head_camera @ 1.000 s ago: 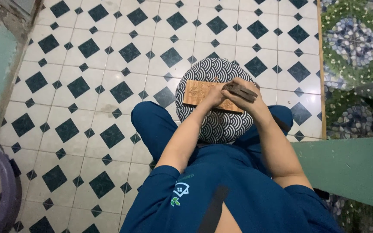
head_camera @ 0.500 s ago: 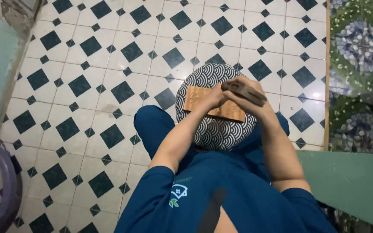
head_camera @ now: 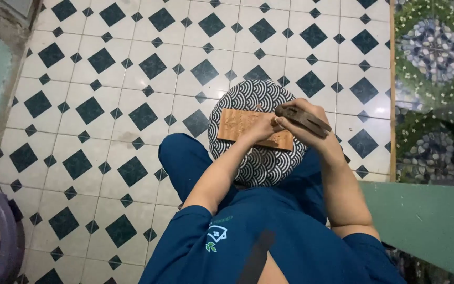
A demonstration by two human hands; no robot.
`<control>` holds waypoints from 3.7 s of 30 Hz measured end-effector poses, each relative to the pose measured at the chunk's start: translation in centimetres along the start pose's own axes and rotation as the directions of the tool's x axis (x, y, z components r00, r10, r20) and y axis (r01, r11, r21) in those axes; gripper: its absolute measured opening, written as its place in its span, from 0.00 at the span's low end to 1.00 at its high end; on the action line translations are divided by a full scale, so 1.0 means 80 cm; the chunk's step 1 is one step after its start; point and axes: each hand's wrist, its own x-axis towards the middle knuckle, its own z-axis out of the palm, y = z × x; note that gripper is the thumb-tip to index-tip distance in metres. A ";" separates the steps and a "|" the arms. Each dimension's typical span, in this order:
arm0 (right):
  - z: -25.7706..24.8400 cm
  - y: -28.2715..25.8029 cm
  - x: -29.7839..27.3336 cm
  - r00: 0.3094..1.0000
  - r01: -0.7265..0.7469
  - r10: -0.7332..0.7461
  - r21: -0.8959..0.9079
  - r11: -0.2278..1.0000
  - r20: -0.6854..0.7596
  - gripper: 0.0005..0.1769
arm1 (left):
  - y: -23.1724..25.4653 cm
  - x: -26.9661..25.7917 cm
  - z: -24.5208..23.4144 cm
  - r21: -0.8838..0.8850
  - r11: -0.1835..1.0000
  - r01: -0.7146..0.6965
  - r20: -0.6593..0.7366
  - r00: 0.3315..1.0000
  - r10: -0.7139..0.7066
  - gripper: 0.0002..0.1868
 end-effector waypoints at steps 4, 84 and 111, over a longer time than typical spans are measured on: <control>0.025 0.018 0.000 0.995 -0.008 0.018 -0.106 0.994 0.102 0.16 | -0.026 -0.003 0.004 0.133 0.988 -0.076 0.009 0.997 0.076 0.13; -0.009 0.034 -0.115 0.999 -0.040 0.039 -0.172 0.984 -0.011 0.18 | -0.003 -0.057 0.088 0.199 0.923 -0.329 -0.273 0.886 0.375 0.17; -0.009 0.080 -0.082 0.965 0.228 -0.246 -0.172 0.959 -0.093 0.26 | -0.021 -0.002 0.010 -0.015 0.975 -0.223 -0.217 0.952 0.214 0.14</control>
